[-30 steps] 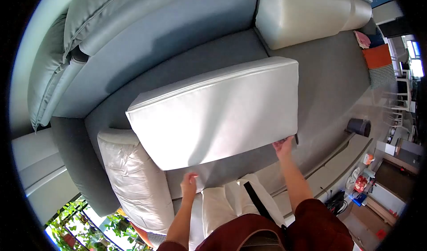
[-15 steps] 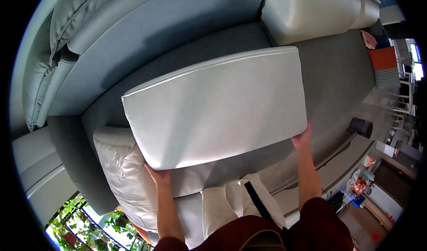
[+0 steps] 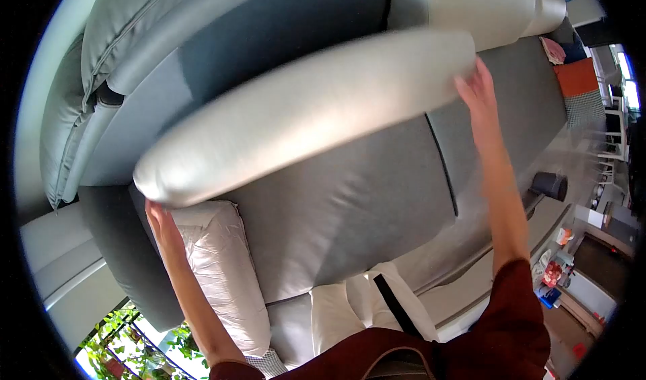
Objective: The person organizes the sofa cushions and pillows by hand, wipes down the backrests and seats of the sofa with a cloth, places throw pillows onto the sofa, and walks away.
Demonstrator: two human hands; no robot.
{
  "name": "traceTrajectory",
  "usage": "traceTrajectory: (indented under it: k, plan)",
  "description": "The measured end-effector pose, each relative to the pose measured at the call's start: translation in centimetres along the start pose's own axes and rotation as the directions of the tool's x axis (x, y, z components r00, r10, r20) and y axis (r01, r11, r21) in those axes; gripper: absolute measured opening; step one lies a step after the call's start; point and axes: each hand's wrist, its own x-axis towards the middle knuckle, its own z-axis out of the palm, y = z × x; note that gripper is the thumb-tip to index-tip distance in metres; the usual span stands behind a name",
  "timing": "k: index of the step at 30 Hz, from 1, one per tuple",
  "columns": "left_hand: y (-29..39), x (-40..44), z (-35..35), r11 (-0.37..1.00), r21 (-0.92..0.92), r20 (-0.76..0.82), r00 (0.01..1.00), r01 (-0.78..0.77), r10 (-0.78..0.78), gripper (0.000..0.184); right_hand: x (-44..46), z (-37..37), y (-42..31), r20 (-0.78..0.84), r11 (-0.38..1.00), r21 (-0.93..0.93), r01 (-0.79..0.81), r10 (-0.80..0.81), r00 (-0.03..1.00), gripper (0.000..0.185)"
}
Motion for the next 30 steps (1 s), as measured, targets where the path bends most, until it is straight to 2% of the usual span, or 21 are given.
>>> traceTrajectory:
  k: [2,3,4,5,6,7,8,9,10,11,12,14,15,16,18,19,21,24,26,28,30]
  plan:
    - [2.9,3.3,3.8,0.986,-0.04,0.153,0.974,-0.16,0.164,0.059,5.0,1.0,2.3,0.03,0.991,-0.127,0.048,-0.045,0.999,0.073]
    - [1.7,5.3,4.5,0.914,0.29,0.237,0.947,-0.283,0.218,0.063,7.7,1.7,4.1,0.091,0.895,-0.414,0.166,-0.141,0.986,0.078]
    - [0.0,7.1,5.3,0.719,0.57,0.334,0.912,-0.398,0.24,0.067,9.5,2.3,5.6,0.18,0.705,-0.652,0.279,-0.214,0.96,0.082]
    - [-0.8,8.2,7.7,0.769,0.563,0.215,0.951,-0.305,0.22,0.071,10.0,3.5,5.9,0.18,0.706,-0.651,0.278,-0.213,0.96,0.082]
    - [-1.6,8.8,9.8,0.812,0.543,0.093,0.977,-0.212,0.193,0.075,10.4,5.4,5.8,0.157,0.759,-0.621,0.196,-0.124,0.98,0.089]
    - [-2.7,9.3,10.7,0.742,0.573,0.102,0.929,-0.348,0.357,0.078,10.7,6.9,5.9,0.14,0.804,-0.585,0.112,-0.037,0.989,0.095]
    - [-3.7,9.6,11.1,0.648,0.603,0.111,0.854,-0.465,0.509,0.081,10.8,7.9,6.2,0.147,0.807,-0.578,0.121,-0.042,0.988,0.095]
    - [-4.1,9.6,10.9,0.638,0.609,0.107,0.845,-0.472,0.523,0.088,10.7,8.8,6.5,0.085,0.767,-0.637,0.078,-0.031,0.996,0.099]
    - [-2.0,8.3,11.0,0.798,0.546,0.008,0.954,-0.255,0.3,0.096,10.9,9.5,6.0,0.018,0.722,-0.691,0.036,-0.033,0.999,0.104]
    - [-1.3,8.1,10.8,0.824,0.529,-0.077,0.956,-0.203,0.284,0.101,10.8,9.9,5.6,-0.028,0.73,-0.683,-0.026,0.01,1.0,0.107]
    - [-0.9,8.2,10.6,0.848,0.508,-0.157,0.952,-0.149,0.261,0.105,11.1,10.0,5.1,-0.024,0.734,-0.679,-0.015,-0.002,1.0,0.107]
    - [-1.2,10.8,9.3,0.856,0.487,-0.179,0.94,-0.172,0.291,0.108,11.9,10.0,4.0,-0.039,0.66,-0.749,0.063,-0.139,0.99,0.109]
    - [-1.5,12.5,8.6,0.862,0.468,-0.189,0.93,-0.197,0.315,0.111,12.5,10.1,3.5,-0.059,0.727,-0.683,0.06,-0.138,0.989,0.111]
    - [-1.4,14.4,9.1,0.92,0.221,-0.195,0.909,-0.324,0.367,0.122,13.4,10.3,3.3,-0.057,0.727,-0.683,0.067,-0.145,0.988,0.111]
    - [-0.8,16.0,8.5,0.844,0.522,-0.221,0.936,-0.123,0.273,0.128,14.8,10.9,3.1,-0.089,0.757,-0.649,0.069,-0.166,0.982,0.115]
    - [-0.8,16.5,8.6,0.842,0.526,-0.222,0.937,-0.117,0.27,0.128,15.1,11.2,2.9,-0.084,0.759,-0.648,0.069,-0.161,0.983,0.115]
    - [-0.9,17.4,9.0,0.834,0.551,-0.33,0.926,0.034,0.181,0.132,16.0,11.7,2.6,-0.118,0.758,-0.649,-0.058,-0.026,0.993,0.119]
    - [2.7,17.3,11.3,0.855,0.502,-0.346,0.936,0.127,0.064,0.132,17.7,13.0,3.7,-0.174,0.726,-0.682,-0.086,-0.047,0.984,0.123]
    - [3.3,17.2,11.0,0.799,0.545,-0.377,0.925,0.256,-0.039,0.131,17.8,13.2,4.1,-0.183,0.711,-0.699,-0.075,-0.076,0.98,0.124]
    - [4.8,16.1,11.5,0.817,0.498,-0.387,0.918,0.29,-0.09,0.131,17.0,12.5,3.1,-0.198,0.715,-0.694,-0.08,-0.083,0.977,0.122]
    - [4.7,15.4,10.1,0.843,0.467,-0.305,0.944,0.266,-0.129,0.132,15.8,12.1,1.8,-0.147,0.711,-0.698,-0.079,-0.035,0.988,0.122]
